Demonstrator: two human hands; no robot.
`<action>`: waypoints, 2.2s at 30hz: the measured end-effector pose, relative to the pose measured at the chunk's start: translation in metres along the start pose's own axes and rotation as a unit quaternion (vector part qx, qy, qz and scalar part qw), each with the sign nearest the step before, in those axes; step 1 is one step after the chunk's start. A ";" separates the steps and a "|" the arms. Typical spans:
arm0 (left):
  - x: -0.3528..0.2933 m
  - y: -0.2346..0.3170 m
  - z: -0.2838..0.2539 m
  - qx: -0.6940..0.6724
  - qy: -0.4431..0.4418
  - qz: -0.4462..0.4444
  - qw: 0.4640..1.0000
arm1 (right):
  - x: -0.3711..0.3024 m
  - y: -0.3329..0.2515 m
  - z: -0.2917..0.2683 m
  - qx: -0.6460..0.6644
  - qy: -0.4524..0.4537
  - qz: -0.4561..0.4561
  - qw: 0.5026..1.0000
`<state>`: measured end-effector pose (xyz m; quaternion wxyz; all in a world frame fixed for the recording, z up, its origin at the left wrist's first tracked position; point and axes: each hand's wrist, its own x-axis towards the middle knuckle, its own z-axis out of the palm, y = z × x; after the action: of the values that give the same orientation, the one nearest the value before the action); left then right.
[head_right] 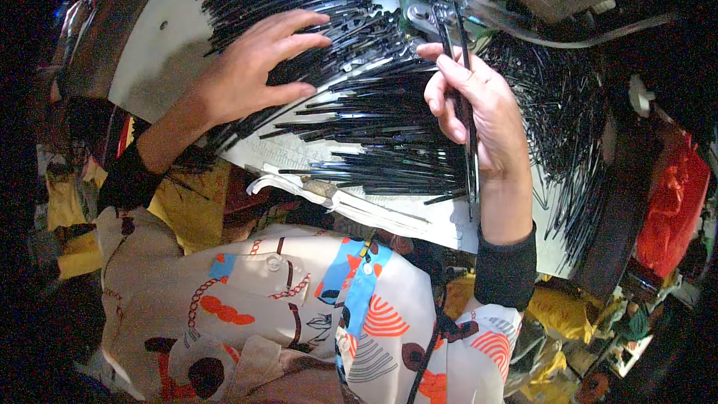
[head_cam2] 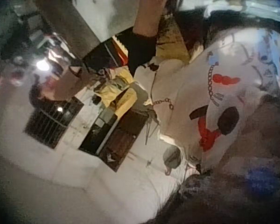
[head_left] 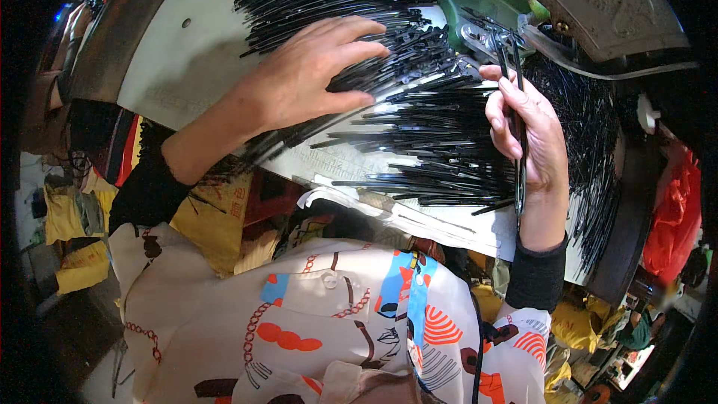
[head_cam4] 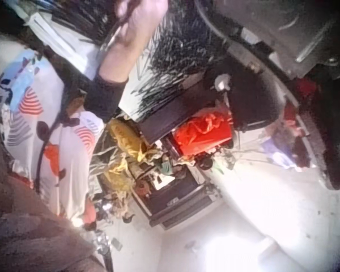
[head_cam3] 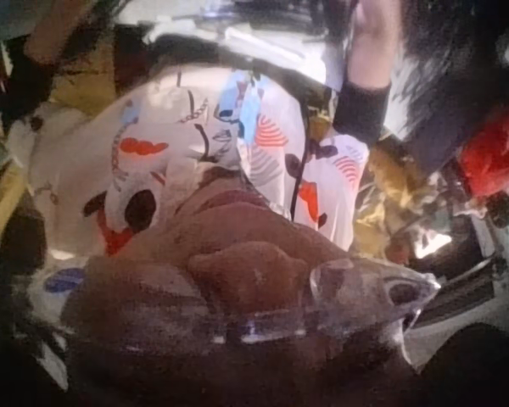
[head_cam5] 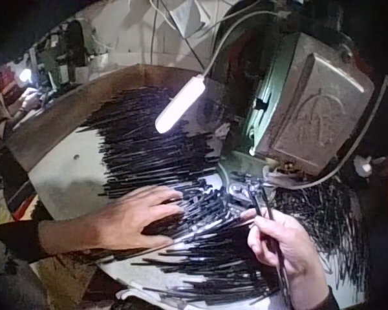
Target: The person assembles parts by inserting black rods into an assembly machine and attaching connectors to them by hand.
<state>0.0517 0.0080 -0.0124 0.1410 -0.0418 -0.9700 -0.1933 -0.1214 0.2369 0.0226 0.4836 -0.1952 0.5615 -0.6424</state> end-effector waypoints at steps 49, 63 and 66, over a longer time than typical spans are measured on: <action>0.007 -0.001 0.000 -0.140 -0.035 0.013 0.989 | -0.091 -0.032 -0.141 -0.659 0.380 -0.039 0.648; 0.020 0.015 0.010 0.013 0.077 0.024 0.997 | -0.037 -0.015 -0.042 -0.610 0.197 -0.198 0.741; 0.034 0.035 0.007 -0.019 0.056 0.056 0.997 | -0.035 -0.012 -0.038 -0.606 0.194 -0.198 0.745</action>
<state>0.0222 0.0435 0.0042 0.2053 -0.0876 -0.9529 -0.2054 -0.1398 0.2856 0.0329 0.0060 -0.4254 0.8631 -0.2723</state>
